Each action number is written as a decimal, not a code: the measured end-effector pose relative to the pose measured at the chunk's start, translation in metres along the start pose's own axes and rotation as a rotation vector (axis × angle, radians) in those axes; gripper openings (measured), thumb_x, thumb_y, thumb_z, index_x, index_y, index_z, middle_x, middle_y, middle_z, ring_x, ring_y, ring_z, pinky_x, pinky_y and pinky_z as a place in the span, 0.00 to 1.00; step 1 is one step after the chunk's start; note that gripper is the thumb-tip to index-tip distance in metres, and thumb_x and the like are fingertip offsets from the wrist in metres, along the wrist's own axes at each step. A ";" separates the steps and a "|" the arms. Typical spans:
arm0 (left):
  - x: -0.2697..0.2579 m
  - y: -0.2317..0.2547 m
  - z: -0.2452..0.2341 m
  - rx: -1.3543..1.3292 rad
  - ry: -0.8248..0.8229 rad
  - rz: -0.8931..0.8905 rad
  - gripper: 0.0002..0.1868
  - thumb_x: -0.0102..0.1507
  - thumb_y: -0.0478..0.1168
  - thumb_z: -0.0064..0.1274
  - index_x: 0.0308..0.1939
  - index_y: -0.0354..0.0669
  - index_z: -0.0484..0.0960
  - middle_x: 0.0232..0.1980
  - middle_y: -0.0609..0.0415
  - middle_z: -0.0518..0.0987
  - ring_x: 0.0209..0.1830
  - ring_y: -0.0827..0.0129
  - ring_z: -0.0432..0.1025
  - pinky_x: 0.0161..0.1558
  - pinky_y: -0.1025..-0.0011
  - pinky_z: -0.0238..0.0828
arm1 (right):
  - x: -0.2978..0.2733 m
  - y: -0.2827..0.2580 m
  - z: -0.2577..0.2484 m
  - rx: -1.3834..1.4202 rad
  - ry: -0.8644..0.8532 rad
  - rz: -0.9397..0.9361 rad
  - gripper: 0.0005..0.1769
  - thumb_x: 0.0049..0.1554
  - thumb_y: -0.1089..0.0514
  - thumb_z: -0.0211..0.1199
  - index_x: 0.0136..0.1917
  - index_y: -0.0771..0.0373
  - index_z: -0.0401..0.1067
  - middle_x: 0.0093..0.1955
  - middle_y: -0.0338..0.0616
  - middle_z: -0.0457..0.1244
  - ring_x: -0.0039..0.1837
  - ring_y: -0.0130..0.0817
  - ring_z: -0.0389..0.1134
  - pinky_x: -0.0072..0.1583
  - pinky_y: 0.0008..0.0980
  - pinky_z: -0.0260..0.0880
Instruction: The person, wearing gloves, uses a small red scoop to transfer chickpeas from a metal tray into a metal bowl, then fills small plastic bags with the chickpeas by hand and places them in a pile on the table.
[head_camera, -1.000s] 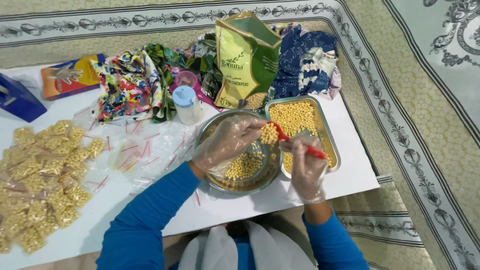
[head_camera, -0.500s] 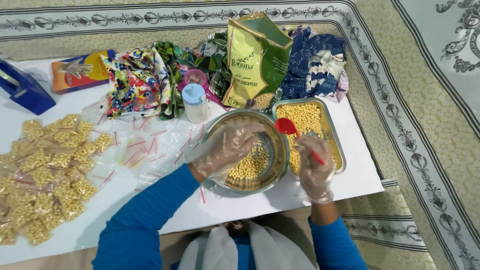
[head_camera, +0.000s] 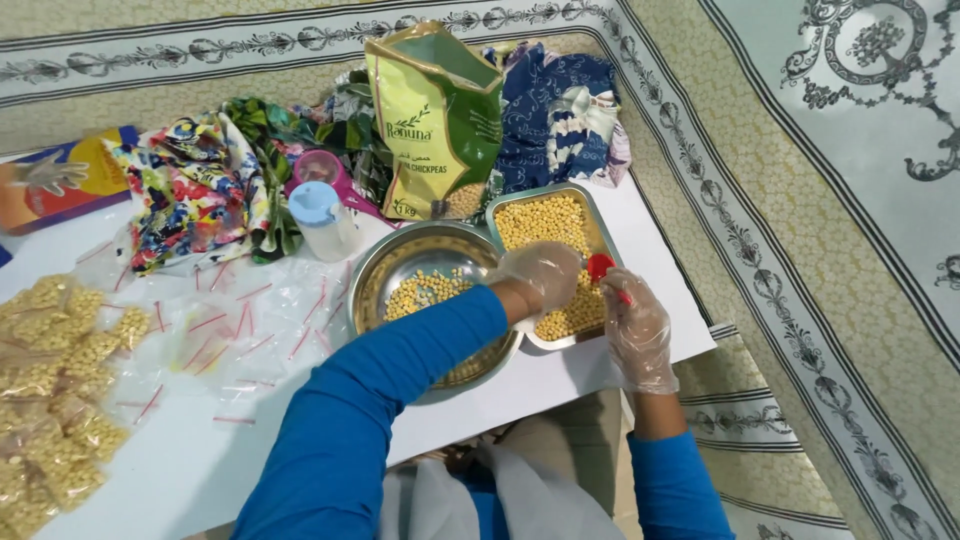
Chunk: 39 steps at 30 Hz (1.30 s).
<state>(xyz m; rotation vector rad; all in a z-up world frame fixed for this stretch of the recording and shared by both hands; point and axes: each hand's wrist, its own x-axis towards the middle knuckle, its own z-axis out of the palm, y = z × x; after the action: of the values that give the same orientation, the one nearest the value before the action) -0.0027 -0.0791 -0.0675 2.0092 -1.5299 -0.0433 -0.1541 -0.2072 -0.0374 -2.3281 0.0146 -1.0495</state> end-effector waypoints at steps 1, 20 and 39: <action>0.003 -0.003 0.007 0.071 -0.101 -0.013 0.15 0.67 0.47 0.46 0.47 0.48 0.86 0.40 0.53 0.81 0.43 0.63 0.74 0.49 0.66 0.74 | -0.005 0.006 -0.001 -0.048 -0.010 0.027 0.07 0.65 0.56 0.61 0.49 0.60 0.76 0.49 0.49 0.70 0.54 0.52 0.73 0.54 0.45 0.75; 0.038 -0.006 -0.028 -0.223 -0.363 -0.576 0.19 0.52 0.34 0.60 0.47 0.52 0.88 0.42 0.51 0.85 0.49 0.51 0.81 0.49 0.59 0.78 | 0.006 0.023 0.010 0.589 0.306 0.973 0.08 0.62 0.55 0.54 0.43 0.58 0.67 0.41 0.53 0.70 0.35 0.37 0.74 0.37 0.31 0.78; -0.008 0.009 -0.070 -0.715 0.298 -0.495 0.12 0.60 0.28 0.48 0.43 0.30 0.86 0.38 0.34 0.83 0.44 0.46 0.81 0.41 0.58 0.78 | 0.040 -0.043 0.015 0.558 0.308 0.755 0.12 0.67 0.53 0.54 0.44 0.61 0.70 0.43 0.58 0.70 0.37 0.43 0.75 0.37 0.35 0.81</action>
<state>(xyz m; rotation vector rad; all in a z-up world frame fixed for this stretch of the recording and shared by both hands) 0.0133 -0.0427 -0.0089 1.6491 -0.6619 -0.4084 -0.1258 -0.1736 0.0036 -1.4441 0.5919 -0.8512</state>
